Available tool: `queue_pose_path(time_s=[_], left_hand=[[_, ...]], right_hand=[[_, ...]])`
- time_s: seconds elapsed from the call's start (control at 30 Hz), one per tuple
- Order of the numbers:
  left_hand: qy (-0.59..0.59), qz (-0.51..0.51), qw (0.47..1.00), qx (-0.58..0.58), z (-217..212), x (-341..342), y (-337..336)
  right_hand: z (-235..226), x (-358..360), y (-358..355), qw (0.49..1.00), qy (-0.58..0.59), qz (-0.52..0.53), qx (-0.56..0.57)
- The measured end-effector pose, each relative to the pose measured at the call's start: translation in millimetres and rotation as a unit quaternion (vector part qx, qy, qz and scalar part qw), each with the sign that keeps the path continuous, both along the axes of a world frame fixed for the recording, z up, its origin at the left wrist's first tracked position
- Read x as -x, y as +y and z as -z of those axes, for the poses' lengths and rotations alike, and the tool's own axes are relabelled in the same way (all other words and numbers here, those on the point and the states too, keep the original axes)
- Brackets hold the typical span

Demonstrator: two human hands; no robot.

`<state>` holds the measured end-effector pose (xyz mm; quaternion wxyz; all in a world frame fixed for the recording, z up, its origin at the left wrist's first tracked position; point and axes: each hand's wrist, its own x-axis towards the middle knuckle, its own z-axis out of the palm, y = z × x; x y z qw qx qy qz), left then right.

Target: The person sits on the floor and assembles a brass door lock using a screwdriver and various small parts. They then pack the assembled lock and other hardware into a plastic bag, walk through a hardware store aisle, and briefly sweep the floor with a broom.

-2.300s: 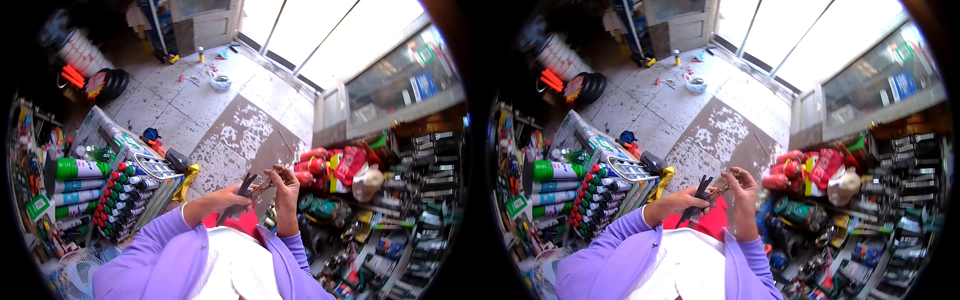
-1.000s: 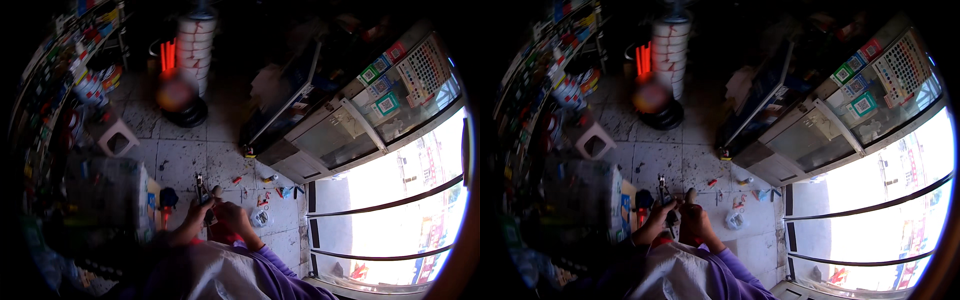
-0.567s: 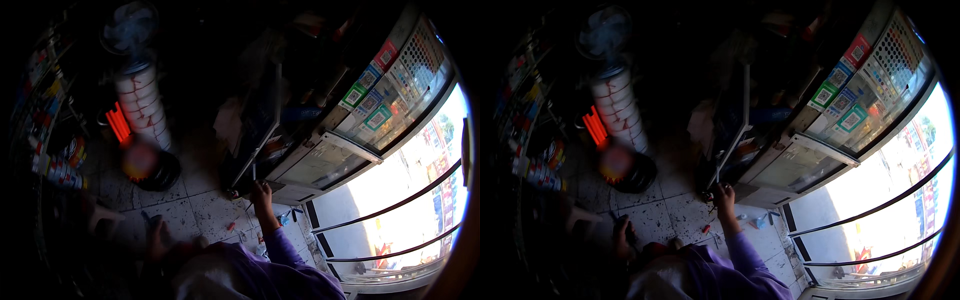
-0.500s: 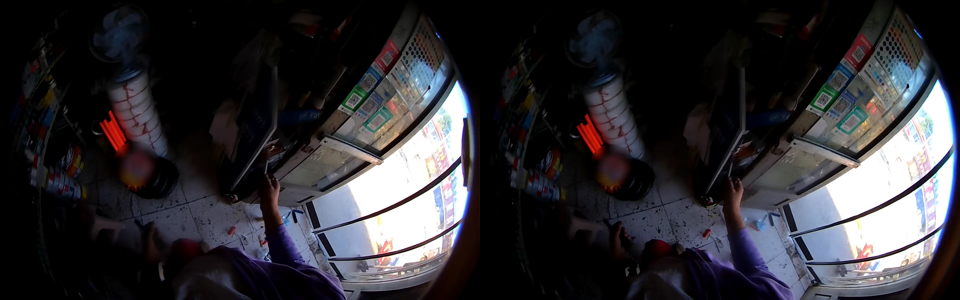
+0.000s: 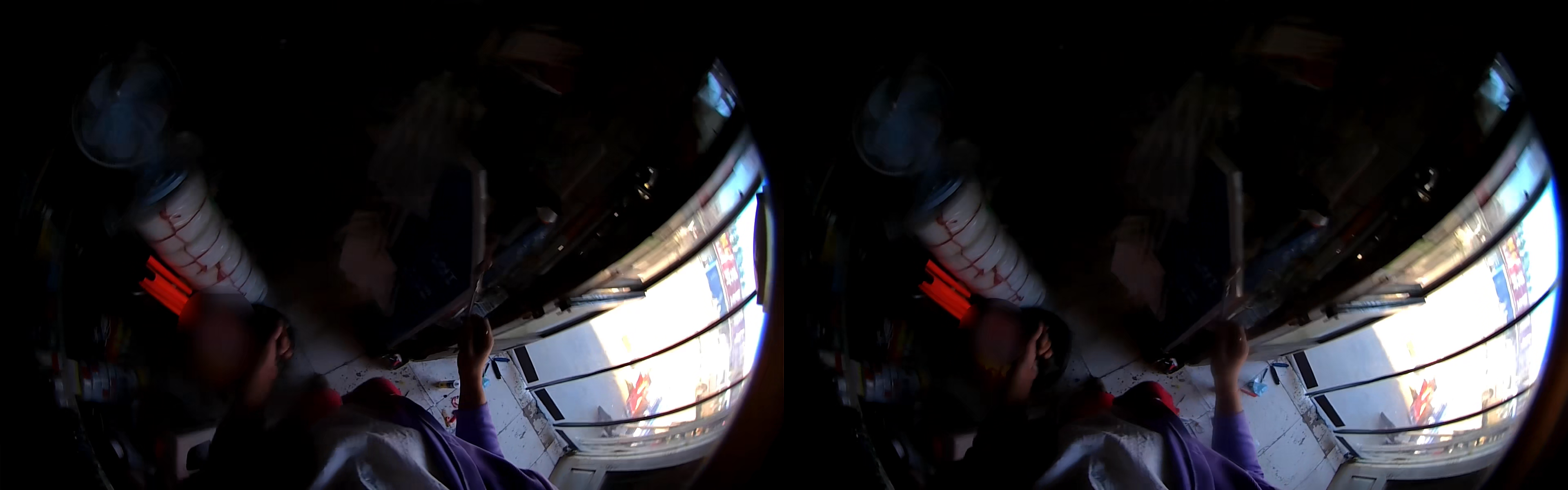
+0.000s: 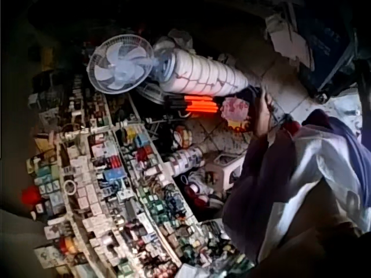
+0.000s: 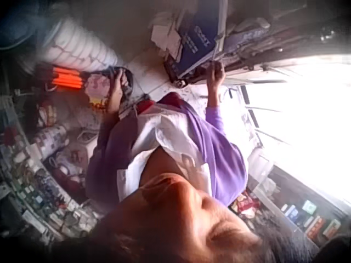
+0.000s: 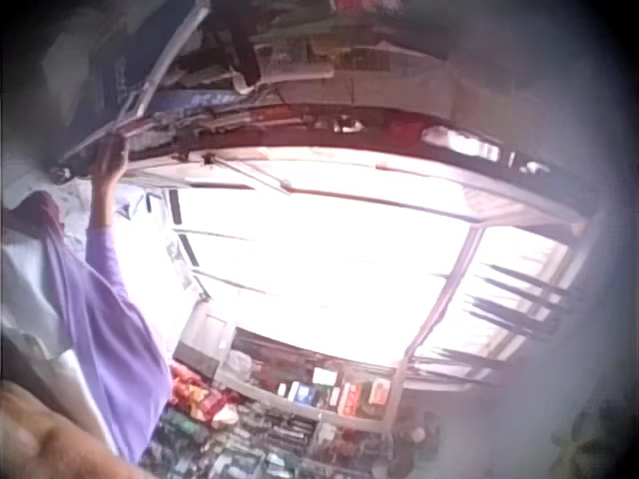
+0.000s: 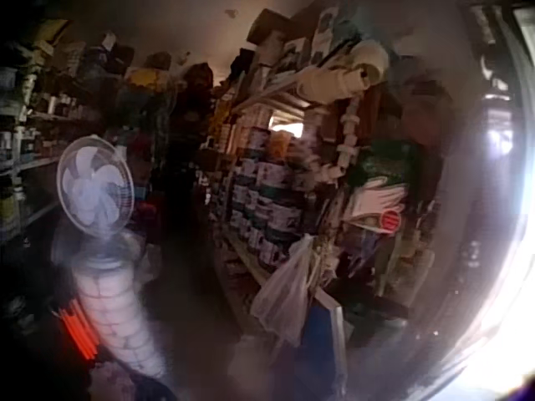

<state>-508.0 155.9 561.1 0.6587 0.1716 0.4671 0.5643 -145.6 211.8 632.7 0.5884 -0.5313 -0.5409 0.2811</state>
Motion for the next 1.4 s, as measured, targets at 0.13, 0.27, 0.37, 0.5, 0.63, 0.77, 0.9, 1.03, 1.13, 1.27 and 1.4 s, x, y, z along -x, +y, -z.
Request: queue_pose_path(time_s=[0.13, 0.27, 0.37, 0.5, 0.63, 0.77, 0.9, 1.03, 1.13, 1.27, 1.4], left_hand=[[-0.108, 0.094, 0.987, -0.079, -35.2, -41.9, 93.2], [-0.173, 0.028, 0.981, -0.088, -41.3, -37.3, 112.9], [-0.224, -0.020, 0.972, -0.065, -15.2, -28.8, 117.7], [-0.289, -0.132, 0.946, 0.059, 10.6, -2.9, 114.6], [-0.315, -0.141, 0.936, 0.072, 30.9, 21.1, 128.8], [-0.308, -0.127, 0.941, 0.057, 61.1, 50.2, 156.2], [-0.260, -0.103, 0.959, 0.045, 72.3, 81.6, 208.5], [-0.157, -0.094, 0.974, 0.134, 87.5, 107.0, 231.0], [-0.124, -0.097, 0.964, 0.214, 109.2, 119.0, 236.6], [0.052, 0.050, 0.957, 0.280, 152.3, 110.4, 198.9], [-0.120, -0.078, 0.907, 0.397, 164.0, 109.9, 206.7]], right_hand=[[25.2, 34.6, 4.1, 0.977, 0.021, -0.130, 0.169], [79.8, 68.1, 44.0, 0.912, 0.025, -0.254, 0.321], [114.8, 84.9, 98.1, 0.876, -0.091, -0.325, 0.345], [119.4, 144.7, 159.6, 0.883, -0.247, -0.399, 0.021], [154.9, 171.1, 201.0, 0.844, -0.073, -0.438, 0.301], [191.1, 229.5, 244.0, 0.655, 0.302, -0.200, 0.663], [213.4, 265.8, 290.5, 0.662, 0.242, -0.080, 0.705], [274.2, 270.2, 324.1, 0.637, 0.276, 0.003, 0.720], [339.2, 261.9, 352.6, 0.646, 0.295, 0.088, 0.699], [398.4, 247.5, 378.0, 0.676, 0.273, 0.104, 0.676], [449.1, 219.2, 410.5, 0.708, 0.259, 0.160, 0.637]])
